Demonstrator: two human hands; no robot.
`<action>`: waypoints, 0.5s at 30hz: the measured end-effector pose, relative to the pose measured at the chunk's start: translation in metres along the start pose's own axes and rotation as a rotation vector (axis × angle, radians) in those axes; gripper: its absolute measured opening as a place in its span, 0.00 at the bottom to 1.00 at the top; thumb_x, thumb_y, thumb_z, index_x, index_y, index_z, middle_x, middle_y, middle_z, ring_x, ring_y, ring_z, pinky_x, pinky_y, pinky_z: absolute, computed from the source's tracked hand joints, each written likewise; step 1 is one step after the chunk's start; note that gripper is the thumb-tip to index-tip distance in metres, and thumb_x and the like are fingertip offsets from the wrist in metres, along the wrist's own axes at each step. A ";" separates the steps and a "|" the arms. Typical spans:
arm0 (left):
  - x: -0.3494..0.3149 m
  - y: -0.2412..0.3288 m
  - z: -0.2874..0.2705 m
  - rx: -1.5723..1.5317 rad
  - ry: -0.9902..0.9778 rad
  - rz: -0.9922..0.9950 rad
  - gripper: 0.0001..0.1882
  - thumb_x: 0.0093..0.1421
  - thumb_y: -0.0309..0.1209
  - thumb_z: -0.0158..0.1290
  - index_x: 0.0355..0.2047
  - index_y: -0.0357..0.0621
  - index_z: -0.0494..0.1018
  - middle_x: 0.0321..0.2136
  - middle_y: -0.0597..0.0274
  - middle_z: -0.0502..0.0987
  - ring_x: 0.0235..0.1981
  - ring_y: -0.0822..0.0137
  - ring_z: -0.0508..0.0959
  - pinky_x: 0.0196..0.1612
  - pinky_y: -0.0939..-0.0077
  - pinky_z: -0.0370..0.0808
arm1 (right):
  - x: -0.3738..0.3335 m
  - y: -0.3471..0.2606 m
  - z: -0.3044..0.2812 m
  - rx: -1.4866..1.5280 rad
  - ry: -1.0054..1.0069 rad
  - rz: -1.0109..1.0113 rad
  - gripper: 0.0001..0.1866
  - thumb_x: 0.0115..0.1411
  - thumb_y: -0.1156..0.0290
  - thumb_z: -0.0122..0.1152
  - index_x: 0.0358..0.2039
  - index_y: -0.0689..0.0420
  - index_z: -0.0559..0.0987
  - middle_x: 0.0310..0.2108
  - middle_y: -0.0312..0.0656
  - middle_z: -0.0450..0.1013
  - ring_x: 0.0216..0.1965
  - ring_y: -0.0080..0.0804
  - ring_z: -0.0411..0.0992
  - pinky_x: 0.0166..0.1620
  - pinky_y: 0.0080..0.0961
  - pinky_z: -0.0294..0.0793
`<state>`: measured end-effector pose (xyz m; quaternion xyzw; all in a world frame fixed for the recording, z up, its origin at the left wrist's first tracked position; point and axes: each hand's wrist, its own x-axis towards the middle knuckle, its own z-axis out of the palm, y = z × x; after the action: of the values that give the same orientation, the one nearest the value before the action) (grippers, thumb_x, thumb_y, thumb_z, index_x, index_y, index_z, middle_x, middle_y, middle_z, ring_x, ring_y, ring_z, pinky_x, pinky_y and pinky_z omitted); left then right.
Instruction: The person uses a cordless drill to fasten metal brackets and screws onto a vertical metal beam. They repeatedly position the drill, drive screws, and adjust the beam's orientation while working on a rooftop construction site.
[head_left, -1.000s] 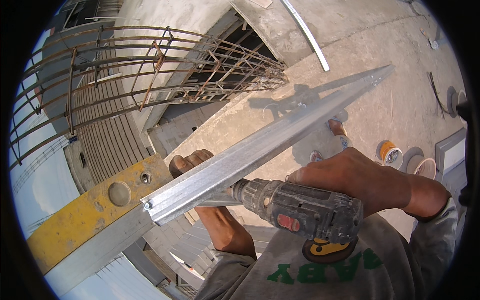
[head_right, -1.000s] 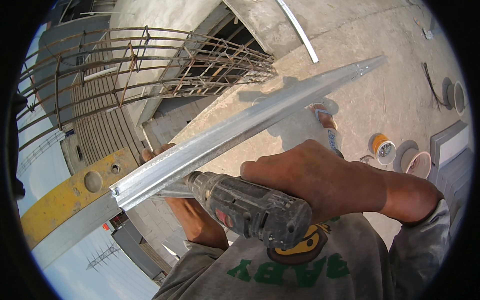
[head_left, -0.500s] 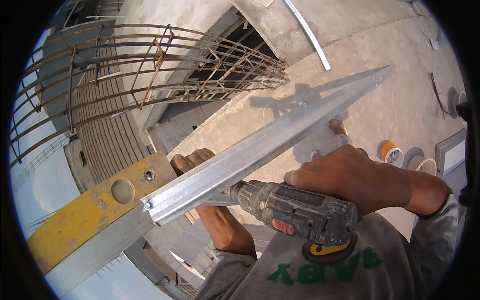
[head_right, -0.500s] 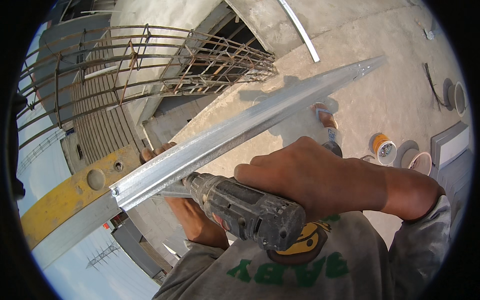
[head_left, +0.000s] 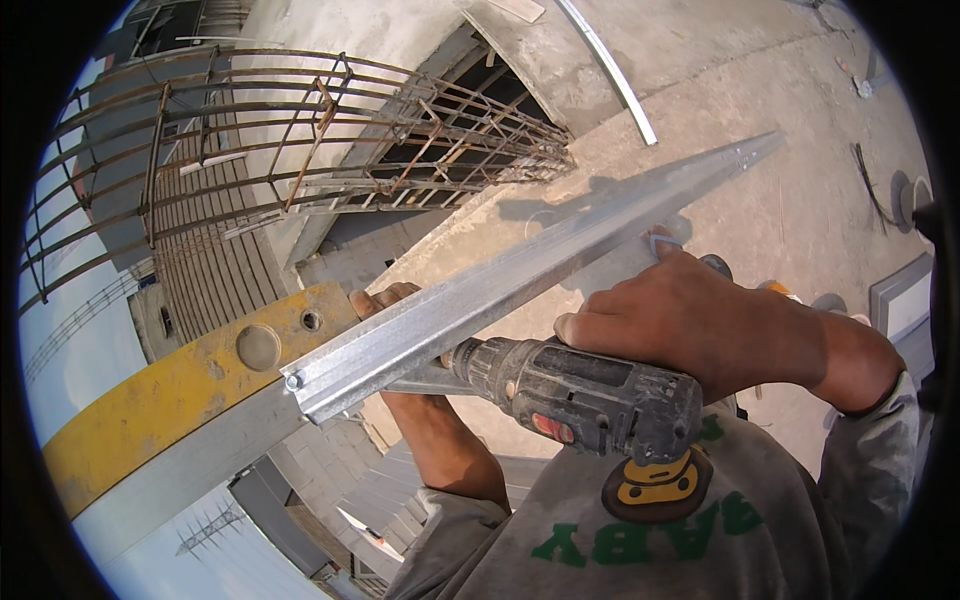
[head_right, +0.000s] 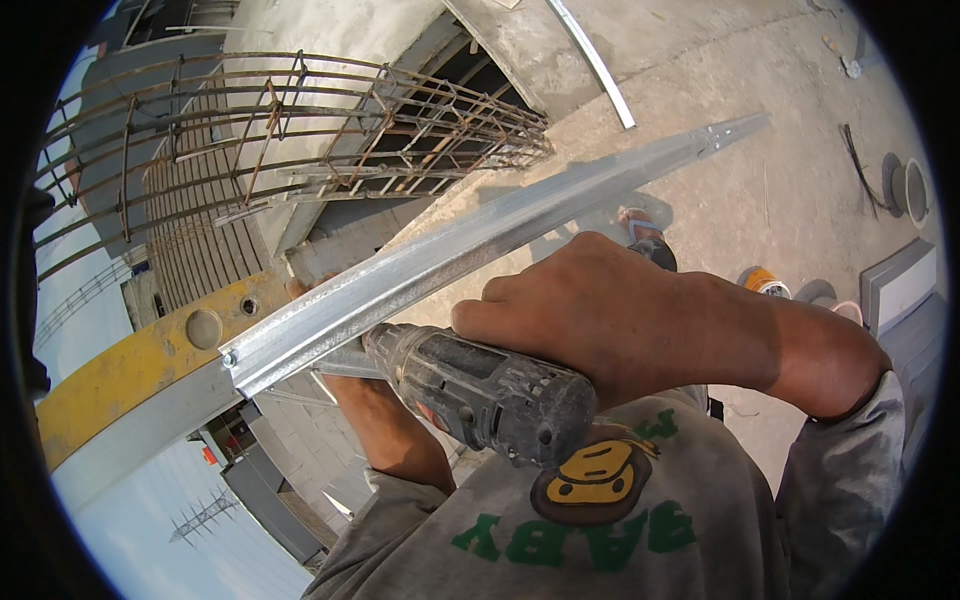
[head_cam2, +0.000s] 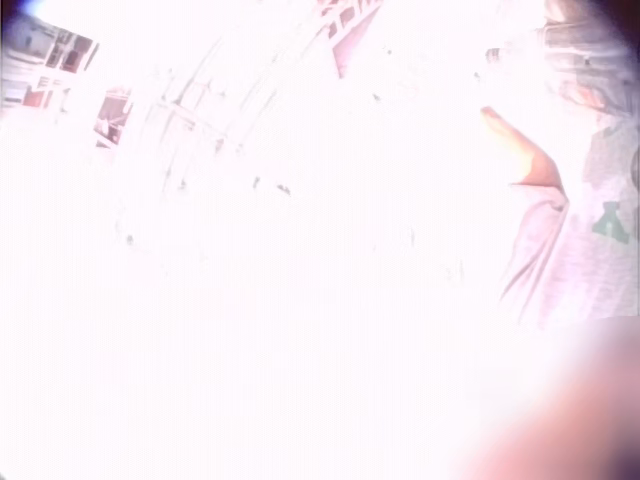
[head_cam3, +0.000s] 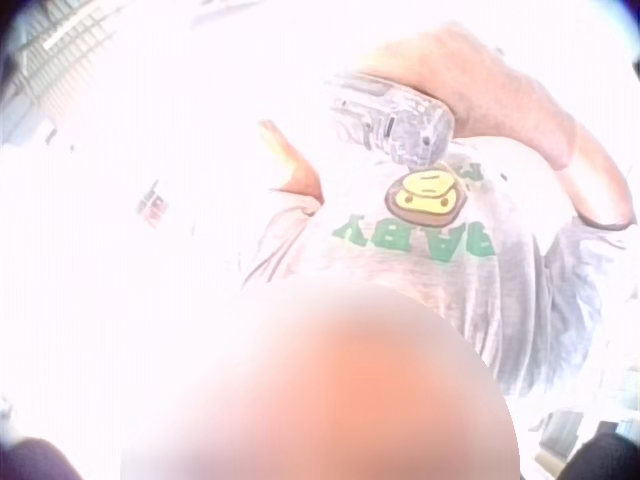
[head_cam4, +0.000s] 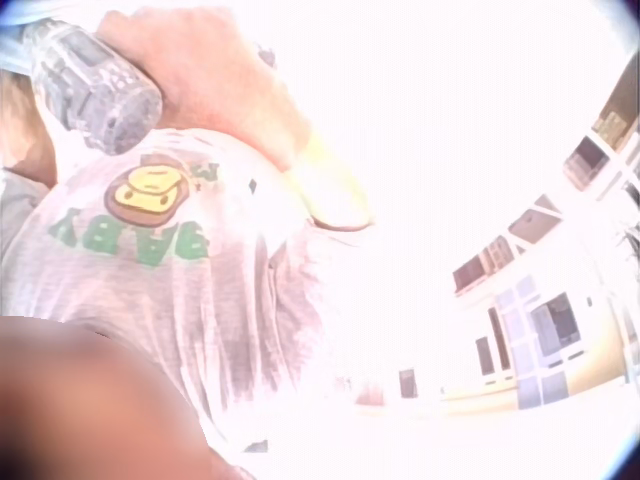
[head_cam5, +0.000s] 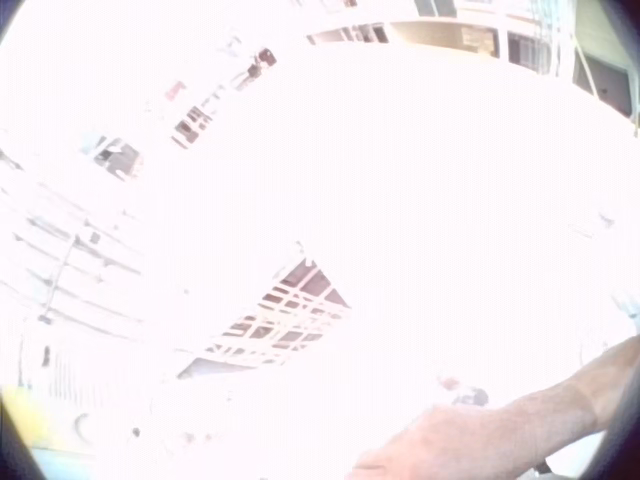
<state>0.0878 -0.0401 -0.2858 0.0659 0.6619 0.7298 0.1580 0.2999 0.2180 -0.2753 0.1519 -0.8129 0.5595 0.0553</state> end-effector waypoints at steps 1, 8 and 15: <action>0.001 0.000 0.000 -0.005 0.001 -0.005 0.15 0.63 0.45 0.58 0.30 0.49 0.69 0.20 0.64 0.70 0.26 0.68 0.72 0.31 0.68 0.76 | 0.000 -0.003 0.001 -0.016 -0.006 0.018 0.22 0.48 0.63 0.68 0.43 0.55 0.73 0.30 0.43 0.75 0.34 0.45 0.79 0.33 0.40 0.76; 0.006 -0.001 0.001 -0.037 0.001 -0.019 0.15 0.63 0.45 0.58 0.30 0.49 0.69 0.20 0.63 0.70 0.26 0.68 0.73 0.31 0.68 0.76 | 0.000 -0.008 -0.007 -0.257 -0.026 -0.053 0.21 0.50 0.66 0.64 0.45 0.56 0.74 0.34 0.39 0.75 0.34 0.36 0.78 0.35 0.32 0.76; 0.004 -0.003 -0.002 -0.046 0.002 0.004 0.15 0.63 0.44 0.58 0.29 0.48 0.69 0.20 0.63 0.71 0.26 0.67 0.73 0.31 0.67 0.76 | 0.018 0.016 -0.019 -0.662 -0.035 -0.328 0.18 0.53 0.67 0.60 0.45 0.55 0.74 0.36 0.36 0.75 0.36 0.31 0.78 0.36 0.29 0.78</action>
<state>0.0841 -0.0407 -0.2894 0.0626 0.6450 0.7452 0.1574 0.2768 0.2370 -0.2778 0.2636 -0.9156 0.2471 0.1764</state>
